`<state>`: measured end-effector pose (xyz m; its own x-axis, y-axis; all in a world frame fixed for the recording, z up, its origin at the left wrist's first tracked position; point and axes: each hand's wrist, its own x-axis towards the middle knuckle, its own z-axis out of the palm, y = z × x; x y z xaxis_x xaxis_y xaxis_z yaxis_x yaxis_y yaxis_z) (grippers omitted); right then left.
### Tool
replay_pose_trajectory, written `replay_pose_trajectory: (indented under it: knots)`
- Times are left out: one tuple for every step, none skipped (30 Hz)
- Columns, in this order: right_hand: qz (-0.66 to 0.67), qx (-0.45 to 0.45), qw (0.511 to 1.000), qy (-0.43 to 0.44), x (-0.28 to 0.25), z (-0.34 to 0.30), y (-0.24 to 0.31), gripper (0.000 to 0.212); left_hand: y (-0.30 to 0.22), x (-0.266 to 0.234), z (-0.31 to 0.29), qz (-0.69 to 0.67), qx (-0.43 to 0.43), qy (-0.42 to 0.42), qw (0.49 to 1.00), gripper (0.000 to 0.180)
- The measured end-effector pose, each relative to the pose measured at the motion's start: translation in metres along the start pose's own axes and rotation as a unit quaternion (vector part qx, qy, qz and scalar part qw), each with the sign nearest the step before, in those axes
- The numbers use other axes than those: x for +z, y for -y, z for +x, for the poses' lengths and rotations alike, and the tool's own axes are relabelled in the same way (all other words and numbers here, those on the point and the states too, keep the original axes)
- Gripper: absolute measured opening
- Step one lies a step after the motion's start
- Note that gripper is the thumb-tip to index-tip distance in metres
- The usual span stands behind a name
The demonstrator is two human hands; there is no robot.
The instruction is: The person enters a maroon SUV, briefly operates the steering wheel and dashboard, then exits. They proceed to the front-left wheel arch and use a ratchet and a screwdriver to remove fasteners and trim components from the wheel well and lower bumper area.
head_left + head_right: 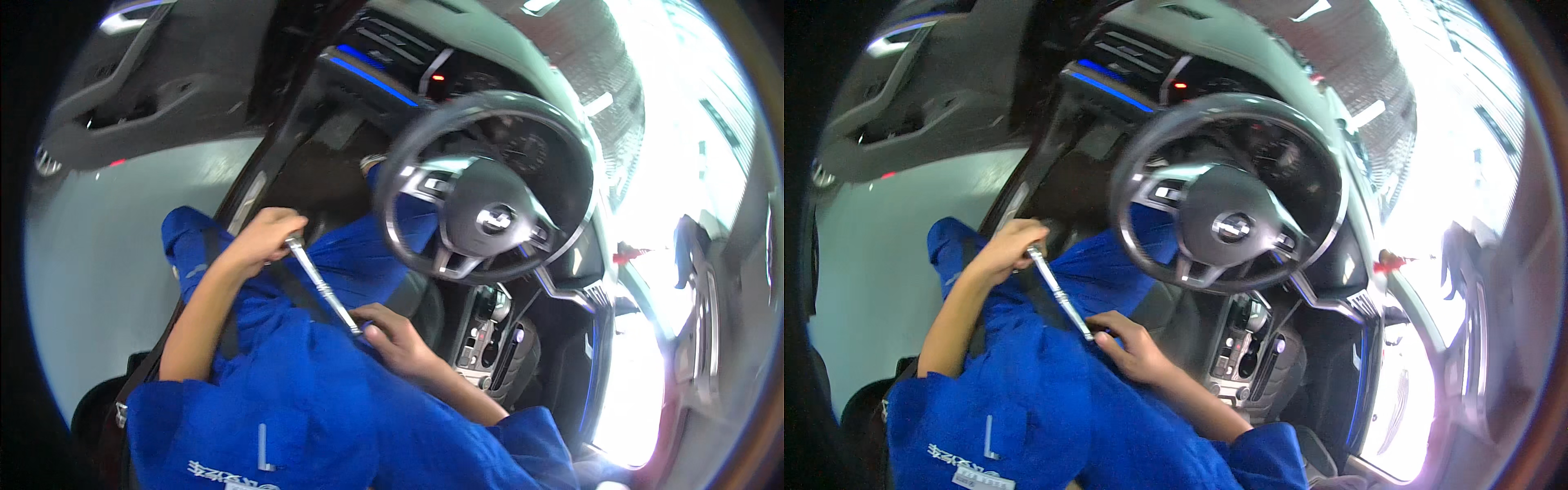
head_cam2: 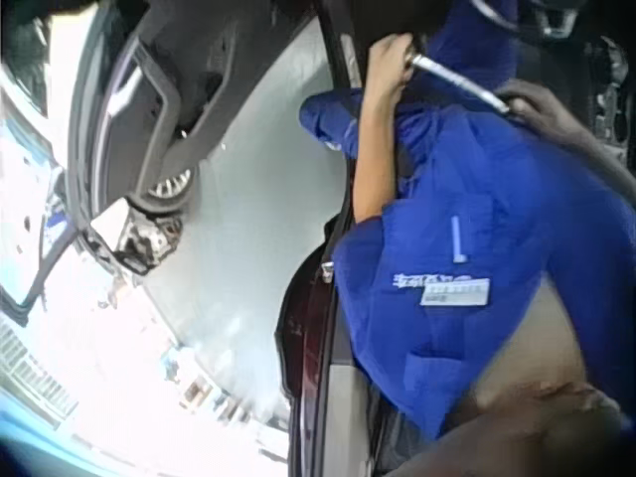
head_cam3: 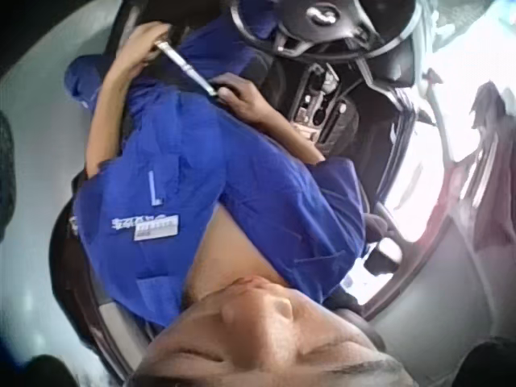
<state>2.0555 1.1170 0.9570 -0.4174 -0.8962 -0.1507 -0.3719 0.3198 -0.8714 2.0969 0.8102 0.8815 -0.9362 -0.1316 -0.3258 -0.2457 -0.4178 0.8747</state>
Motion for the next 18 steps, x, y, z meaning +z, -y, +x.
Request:
replay_pose_trajectory:
  knots:
    - [-0.004,0.052,0.997,-0.059,0.002,-0.015,-0.011,0.040,0.002,-0.001,-0.002,-0.014,0.015,0.009,1.000,0.030]
    - [-0.075,0.086,0.985,-0.128,-0.001,-0.033,-0.023,0.041,0.004,0.000,-0.001,-0.016,0.030,0.006,0.999,0.030]
    - [-0.139,0.101,0.966,-0.195,-0.003,-0.047,-0.038,0.042,0.006,0.000,-0.001,-0.034,0.040,0.006,0.999,0.029]
    - [-0.195,0.135,0.935,-0.264,-0.005,-0.059,-0.056,0.043,0.008,0.002,0.001,-0.044,0.038,0.000,0.998,0.029]
    - [-0.281,0.201,0.889,-0.302,-0.010,-0.077,-0.072,0.047,0.009,0.002,0.002,-0.049,0.027,-0.010,0.998,0.029]
    - [-0.398,0.283,0.830,-0.271,-0.014,-0.095,-0.089,0.057,0.012,0.004,0.002,-0.040,0.032,0.002,0.999,0.030]
    - [-0.408,0.311,0.816,-0.267,-0.019,-0.112,-0.105,0.063,0.014,0.006,0.002,-0.034,0.016,-0.007,0.999,0.031]
    - [-0.411,0.368,0.797,-0.247,-0.026,-0.128,-0.120,0.070,0.015,0.008,0.002,-0.022,0.012,-0.008,1.000,0.031]
    - [-0.383,0.394,0.800,-0.240,-0.030,-0.146,-0.130,0.073,0.017,0.011,0.002,0.004,0.014,-0.017,1.000,0.032]
    - [-0.356,0.415,0.805,-0.232,-0.039,-0.158,-0.139,0.076,0.019,0.014,0.000,0.030,0.028,-0.012,0.999,0.030]
    - [-0.331,0.435,0.806,-0.227,-0.045,-0.169,-0.146,0.076,0.020,0.019,-0.001,0.061,0.021,-0.030,0.997,0.029]
    - [-0.337,0.462,0.789,-0.225,-0.048,-0.176,-0.152,0.073,0.021,0.024,-0.001,0.091,0.021,-0.043,0.995,0.028]
    - [-0.325,0.454,0.798,-0.228,-0.051,-0.182,-0.156,0.071,0.022,0.030,-0.001,0.126,0.007,-0.037,0.991,0.029]
    - [-0.327,0.449,0.795,-0.243,-0.053,-0.185,-0.159,0.068,0.022,0.035,-0.002,0.167,-0.001,-0.025,0.986,0.029]
    - [-0.312,0.446,0.795,-0.269,-0.054,-0.186,-0.162,0.062,0.023,0.041,-0.002,0.187,-0.014,-0.024,0.982,0.028]
    - [-0.296,0.444,0.797,-0.283,-0.055,-0.187,-0.164,0.059,0.024,0.047,-0.003,0.220,-0.030,-0.027,0.975,0.029]
    - [-0.311,0.429,0.796,-0.294,-0.058,-0.188,-0.167,0.058,0.025,0.051,-0.003,0.256,-0.032,-0.030,0.966,0.029]
    - [-0.321,0.427,0.795,-0.287,-0.060,-0.188,-0.170,0.057,0.026,0.055,-0.004,0.293,-0.033,-0.034,0.955,0.029]
